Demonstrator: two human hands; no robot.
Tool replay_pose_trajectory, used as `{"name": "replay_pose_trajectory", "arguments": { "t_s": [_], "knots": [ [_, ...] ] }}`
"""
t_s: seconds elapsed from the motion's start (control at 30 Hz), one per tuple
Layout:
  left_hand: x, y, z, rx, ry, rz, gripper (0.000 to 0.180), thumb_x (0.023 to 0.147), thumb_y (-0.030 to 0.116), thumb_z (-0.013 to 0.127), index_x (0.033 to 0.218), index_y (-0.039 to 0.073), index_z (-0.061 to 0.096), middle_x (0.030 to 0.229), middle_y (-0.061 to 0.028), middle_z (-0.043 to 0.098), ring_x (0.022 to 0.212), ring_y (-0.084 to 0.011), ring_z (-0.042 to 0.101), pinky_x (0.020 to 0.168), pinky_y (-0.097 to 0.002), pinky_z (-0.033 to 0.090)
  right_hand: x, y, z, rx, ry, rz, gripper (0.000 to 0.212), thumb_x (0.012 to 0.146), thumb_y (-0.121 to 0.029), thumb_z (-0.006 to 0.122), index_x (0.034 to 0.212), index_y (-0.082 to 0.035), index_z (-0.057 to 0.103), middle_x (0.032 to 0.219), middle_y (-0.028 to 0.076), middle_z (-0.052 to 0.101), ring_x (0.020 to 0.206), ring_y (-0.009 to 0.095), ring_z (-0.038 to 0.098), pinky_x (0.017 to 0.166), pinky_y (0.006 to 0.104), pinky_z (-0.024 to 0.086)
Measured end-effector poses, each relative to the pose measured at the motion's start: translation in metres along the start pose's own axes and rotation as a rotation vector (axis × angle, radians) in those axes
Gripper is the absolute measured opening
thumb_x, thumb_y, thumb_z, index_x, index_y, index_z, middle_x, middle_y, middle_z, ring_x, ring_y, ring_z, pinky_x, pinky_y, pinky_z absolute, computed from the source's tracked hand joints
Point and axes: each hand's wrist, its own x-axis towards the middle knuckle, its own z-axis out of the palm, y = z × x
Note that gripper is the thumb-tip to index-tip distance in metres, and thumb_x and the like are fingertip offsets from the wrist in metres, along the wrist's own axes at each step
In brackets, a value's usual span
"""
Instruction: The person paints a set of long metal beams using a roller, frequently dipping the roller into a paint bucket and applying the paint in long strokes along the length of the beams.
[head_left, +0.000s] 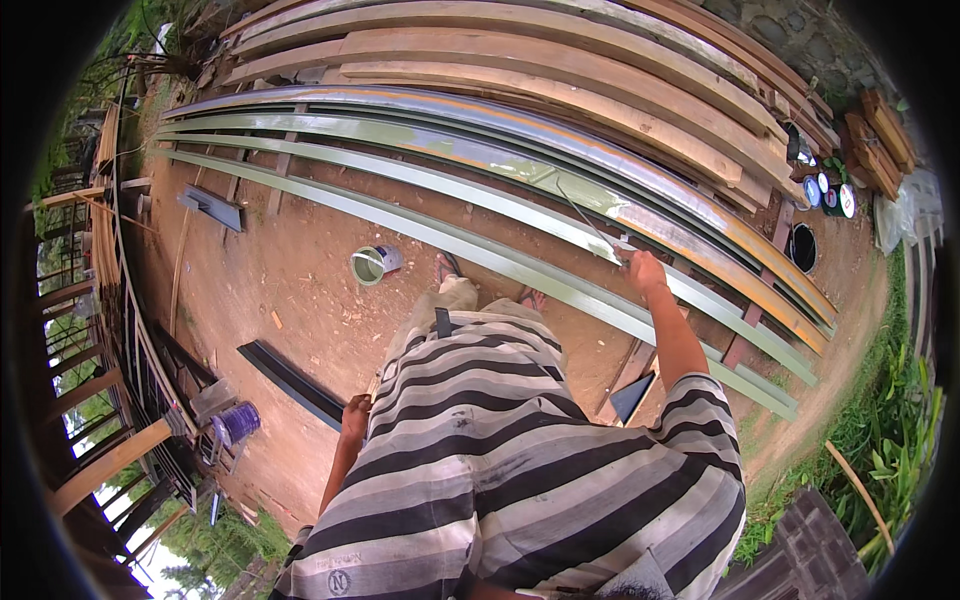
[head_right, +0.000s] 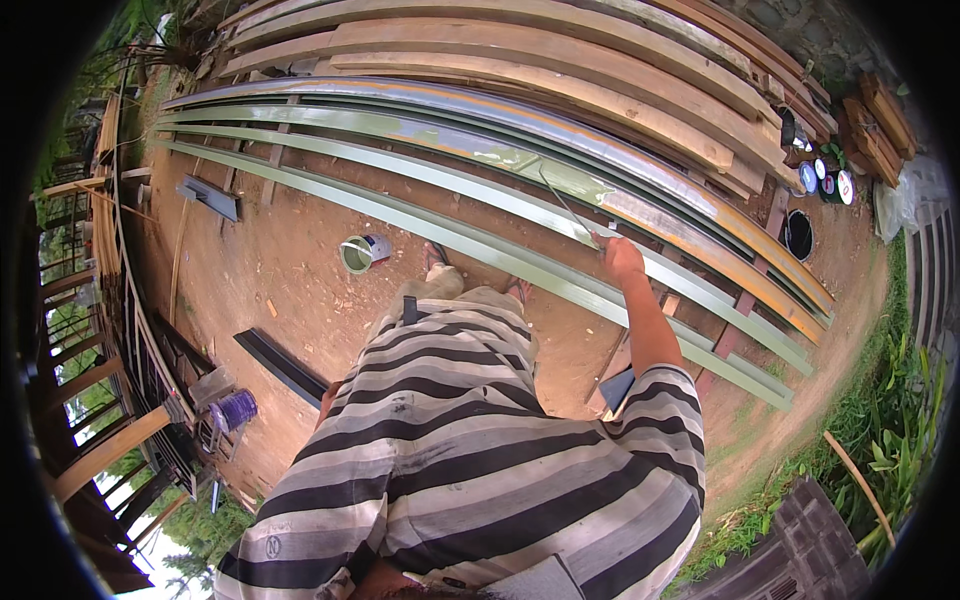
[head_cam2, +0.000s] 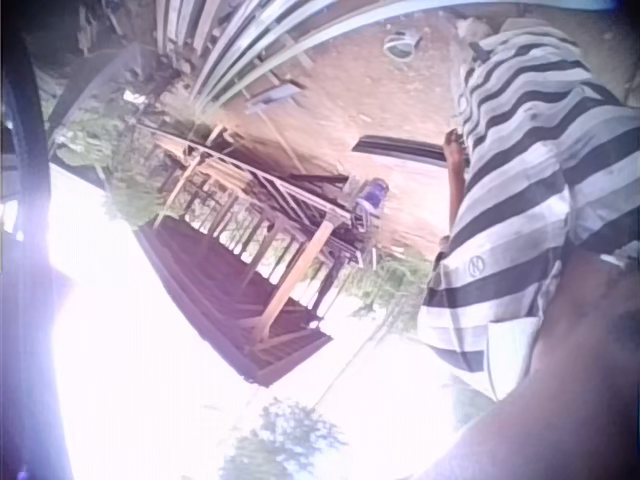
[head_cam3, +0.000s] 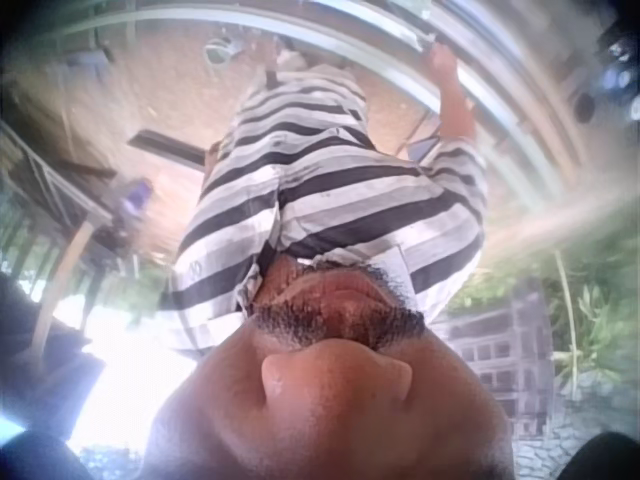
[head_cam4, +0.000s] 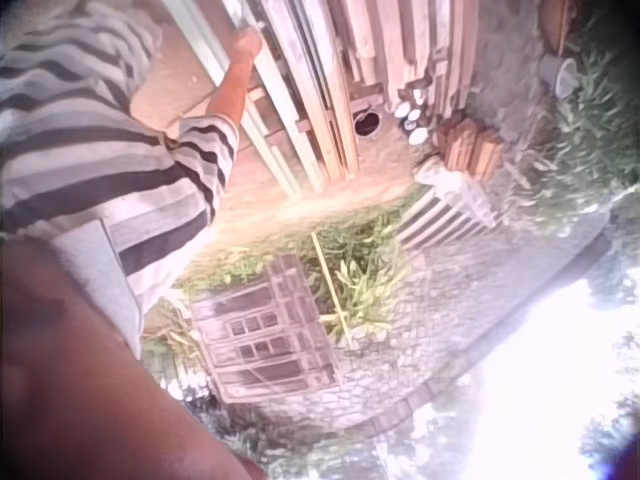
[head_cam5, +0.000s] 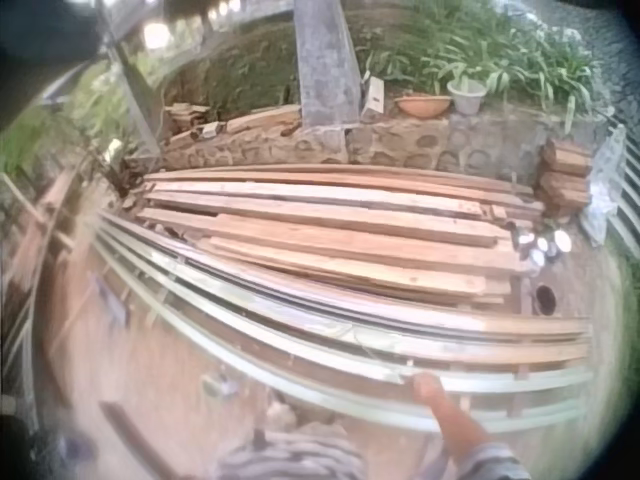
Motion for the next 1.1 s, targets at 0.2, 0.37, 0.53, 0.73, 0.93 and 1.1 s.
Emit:
{"name": "replay_pose_trajectory", "arguments": {
  "t_s": [0.2, 0.37, 0.53, 0.73, 0.93, 1.1],
  "knots": [
    [0.012, -0.011, 0.0, -0.134, -0.038, -0.063, 0.038, 0.103, 0.032, 0.058, 0.127, 0.004, 0.064, 0.099, -0.0076, 0.069, 0.087, -0.017, 0.065, 0.076, -0.0315, 0.049, 0.031, -0.038, 0.019, 0.014, -0.013, 0.001, 0.053, 0.089, -0.022, 0.068, 0.14, -0.033, 0.063, 0.11, 0.021, 0.074, 0.102, 0.039, 0.071, 0.094, 0.0485, 0.057],
    [-0.02, 0.054, 0.002, 0.036, 0.019, -0.094, 0.039, 0.104, 0.033, 0.054, 0.131, 0.006, 0.06, 0.104, -0.0085, 0.071, 0.092, -0.0192, 0.068, 0.079, -0.0353, 0.05, 0.055, -0.08, 0.025, 0.004, -0.017, -0.051, 0.057, 0.089, -0.018, 0.066, 0.143, -0.034, 0.06, 0.112, 0.02, 0.073, 0.103, 0.039, 0.071, 0.094, 0.0487, 0.057],
    [-0.014, 0.04, -0.014, -0.011, 0.068, -0.127, 0.038, 0.104, 0.032, 0.054, 0.13, 0.006, 0.06, 0.105, -0.0097, 0.072, 0.093, -0.0197, 0.068, 0.079, -0.0351, 0.05, 0.082, -0.136, 0.044, -0.008, -0.037, -0.065, 0.061, 0.089, -0.016, 0.065, 0.147, -0.031, 0.056, 0.116, 0.02, 0.073, 0.105, 0.038, 0.071, 0.094, 0.0491, 0.057],
    [0.036, 0.087, -0.029, -0.078, 0.123, -0.093, 0.037, 0.102, 0.028, 0.055, 0.131, 0.006, 0.06, 0.11, -0.0135, 0.072, 0.099, -0.0226, 0.068, 0.086, -0.0354, 0.051, 0.127, -0.212, 0.072, 0.026, 0.006, -0.08, 0.045, 0.103, -0.02, 0.044, 0.143, -0.034, 0.061, 0.11, 0.02, 0.074, 0.101, 0.038, 0.072, 0.091, 0.0497, 0.057],
    [0.185, 0.143, 0.021, 0.282, -0.064, 0.12, 0.052, 0.097, 0.03, 0.06, 0.142, 0.005, 0.052, 0.127, -0.0232, 0.068, 0.12, -0.0328, 0.065, 0.103, -0.04, 0.049, 0.175, -0.282, 0.095, 0.059, -0.017, -0.054, 0.057, 0.093, -0.02, 0.06, 0.149, -0.033, 0.054, 0.109, 0.022, 0.073, 0.099, 0.041, 0.072, 0.091, 0.0515, 0.057],
    [0.3, 0.146, 0.099, 0.814, -0.325, -0.112, 0.084, 0.088, 0.052, 0.066, 0.156, 0.013, 0.035, 0.147, -0.0267, 0.052, 0.133, -0.0395, 0.057, 0.109, -0.0458, 0.047, 0.195, -0.353, 0.125, 0.053, 0.031, -0.085, 0.06, 0.093, -0.02, 0.062, 0.15, -0.035, 0.052, 0.106, 0.019, 0.074, 0.095, 0.042, 0.071, 0.085, 0.0532, 0.058]
  ]
}}
